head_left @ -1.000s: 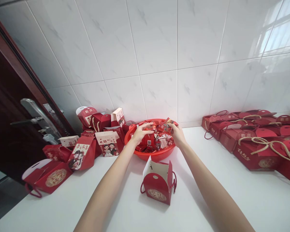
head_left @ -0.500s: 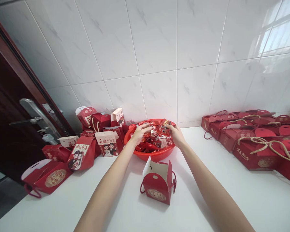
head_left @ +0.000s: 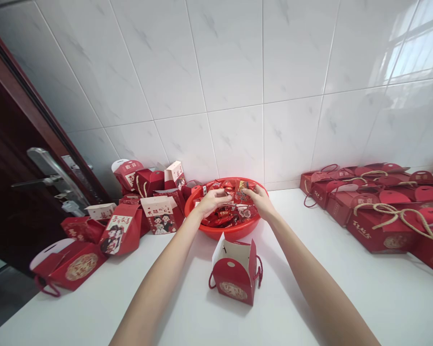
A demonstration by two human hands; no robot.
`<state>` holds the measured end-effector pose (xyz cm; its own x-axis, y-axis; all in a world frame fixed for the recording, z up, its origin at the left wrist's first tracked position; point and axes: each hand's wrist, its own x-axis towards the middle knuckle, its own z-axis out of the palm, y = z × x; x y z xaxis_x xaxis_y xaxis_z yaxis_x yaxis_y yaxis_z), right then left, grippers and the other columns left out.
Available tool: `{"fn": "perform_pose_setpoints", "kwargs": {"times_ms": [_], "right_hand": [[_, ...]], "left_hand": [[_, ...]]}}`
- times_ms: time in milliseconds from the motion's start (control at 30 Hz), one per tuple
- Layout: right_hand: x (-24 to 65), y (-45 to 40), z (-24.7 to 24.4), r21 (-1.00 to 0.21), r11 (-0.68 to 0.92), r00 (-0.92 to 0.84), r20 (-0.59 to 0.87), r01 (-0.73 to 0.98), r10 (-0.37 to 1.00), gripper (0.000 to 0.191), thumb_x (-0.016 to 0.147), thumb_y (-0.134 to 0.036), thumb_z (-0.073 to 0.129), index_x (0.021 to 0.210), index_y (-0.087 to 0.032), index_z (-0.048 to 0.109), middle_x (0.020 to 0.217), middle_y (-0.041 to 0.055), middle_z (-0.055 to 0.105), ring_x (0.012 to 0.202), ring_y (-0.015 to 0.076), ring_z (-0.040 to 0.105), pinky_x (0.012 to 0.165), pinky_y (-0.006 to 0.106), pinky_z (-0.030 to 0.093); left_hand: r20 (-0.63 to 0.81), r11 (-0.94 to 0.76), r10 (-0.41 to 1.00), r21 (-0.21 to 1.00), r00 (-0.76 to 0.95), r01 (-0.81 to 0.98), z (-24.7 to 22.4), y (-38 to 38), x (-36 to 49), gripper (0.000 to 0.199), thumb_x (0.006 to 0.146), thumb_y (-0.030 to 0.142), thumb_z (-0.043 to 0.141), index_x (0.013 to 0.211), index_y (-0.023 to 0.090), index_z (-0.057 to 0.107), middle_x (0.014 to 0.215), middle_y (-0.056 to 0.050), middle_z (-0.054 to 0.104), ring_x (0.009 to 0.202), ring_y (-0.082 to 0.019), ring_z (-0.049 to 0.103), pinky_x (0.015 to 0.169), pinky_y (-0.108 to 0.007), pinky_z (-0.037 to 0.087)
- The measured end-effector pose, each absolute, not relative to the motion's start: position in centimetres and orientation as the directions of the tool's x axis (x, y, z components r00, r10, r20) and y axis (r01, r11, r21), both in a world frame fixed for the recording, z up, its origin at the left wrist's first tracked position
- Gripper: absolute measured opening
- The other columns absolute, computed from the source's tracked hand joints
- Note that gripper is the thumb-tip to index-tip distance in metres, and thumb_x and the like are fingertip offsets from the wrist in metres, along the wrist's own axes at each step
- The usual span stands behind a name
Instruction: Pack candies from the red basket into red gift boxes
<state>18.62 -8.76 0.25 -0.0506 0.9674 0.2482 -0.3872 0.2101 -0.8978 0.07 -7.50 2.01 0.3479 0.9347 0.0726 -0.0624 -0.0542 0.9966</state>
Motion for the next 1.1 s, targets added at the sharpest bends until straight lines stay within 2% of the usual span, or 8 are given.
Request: {"fn": "perform_pose_setpoints", "kwargs": {"times_ms": [133,333,467,600,767,867,967,1100], "right_hand": [[18.6,-8.7,0.2,-0.897,0.211,-0.027,0.240,-0.389,0.970,0.031,0.061,-0.039,0.075,0.088,-0.023,0.070,0.092,0.0014,0.075,0.091,0.0225,0.068,0.086,0.037,0.053],[18.6,-8.3,0.1,-0.872,0.216,0.059,0.212,-0.438,0.975,0.026,0.062,-0.038,0.074,0.082,-0.022,0.067,0.084,0.0011,0.074,0.085,0.0224,0.068,0.081,0.036,0.054],[18.5,-8.0,-0.1,-0.841,0.228,0.093,0.209,-0.491,0.973,0.027,0.062,-0.037,0.073,0.084,-0.022,0.067,0.083,-0.0001,0.074,0.082,0.0212,0.068,0.078,0.034,0.054],[18.3,-7.6,-0.3,-0.822,0.238,0.154,0.184,-0.517,0.971,0.024,0.063,-0.034,0.073,0.082,-0.021,0.067,0.079,-0.0014,0.073,0.080,0.0200,0.068,0.077,0.033,0.054],[18.3,-7.1,-0.5,-0.775,0.287,0.275,0.152,-0.563,0.949,0.020,0.067,-0.033,0.071,0.081,-0.021,0.064,0.076,-0.0019,0.071,0.075,0.0186,0.067,0.072,0.032,0.055],[18.3,-7.0,-0.6,-0.766,0.279,0.278,0.136,-0.579,0.951,0.019,0.069,-0.033,0.071,0.081,-0.021,0.062,0.073,-0.0019,0.070,0.072,0.0184,0.067,0.067,0.031,0.055],[18.3,-6.9,-0.6,-0.765,0.281,0.285,0.133,-0.579,0.949,0.019,0.068,-0.031,0.071,0.082,-0.020,0.063,0.074,-0.0017,0.071,0.072,0.0180,0.067,0.068,0.031,0.055],[18.3,-7.0,-0.6,-0.781,0.277,0.294,0.126,-0.560,0.947,0.019,0.068,-0.030,0.071,0.082,-0.020,0.063,0.074,-0.0018,0.071,0.074,0.0182,0.067,0.071,0.032,0.056]], "left_hand": [[0.087,-0.077,0.925,0.996,0.369,-0.041,1.7,-7.1,-0.2,0.036,0.057,0.024,0.089,0.088,0.013,0.073,0.084,-0.004,0.073,0.079,-0.017,0.069,0.082,-0.032,0.055],[0.116,-0.141,0.973,0.983,0.200,0.116,0.3,-5.9,-0.7,0.058,0.062,0.010,0.079,0.118,0.018,0.067,0.094,-0.005,0.072,0.081,-0.020,0.069,0.081,-0.038,0.057],[0.240,-0.268,0.959,0.939,0.147,0.215,-0.3,-5.4,-0.8,0.052,0.065,0.010,0.077,0.114,0.019,0.064,0.108,-0.008,0.068,0.096,-0.023,0.068,0.080,-0.037,0.058],[0.295,-0.314,0.949,0.882,0.108,0.352,-0.1,-5.0,0.2,0.044,0.068,0.019,0.081,0.106,0.017,0.060,0.100,-0.007,0.067,0.081,-0.020,0.070,0.080,-0.040,0.059],[0.281,-0.392,0.907,0.835,0.313,0.386,0.2,-5.1,1.8,0.037,0.081,0.027,0.071,0.116,0.018,0.061,0.110,-0.010,0.072,0.103,-0.023,0.069,0.093,-0.038,0.054],[0.240,-0.420,0.902,0.678,0.359,0.603,0.4,-5.6,1.5,0.030,0.083,0.018,0.061,0.112,0.018,0.070,0.117,-0.010,0.072,0.109,-0.023,0.067,0.098,-0.035,0.051],[0.102,-0.307,0.951,0.447,0.293,0.840,0.5,-6.0,0.5,0.035,0.076,0.006,0.052,0.098,0.017,0.077,0.105,-0.008,0.077,0.102,-0.024,0.070,0.096,-0.032,0.052],[-0.015,-0.249,0.962,0.348,0.271,0.904,0.4,-6.4,-0.1,0.042,0.066,0.002,0.059,0.102,0.015,0.077,0.109,-0.010,0.076,0.105,-0.027,0.069,0.093,-0.030,0.050]]}}
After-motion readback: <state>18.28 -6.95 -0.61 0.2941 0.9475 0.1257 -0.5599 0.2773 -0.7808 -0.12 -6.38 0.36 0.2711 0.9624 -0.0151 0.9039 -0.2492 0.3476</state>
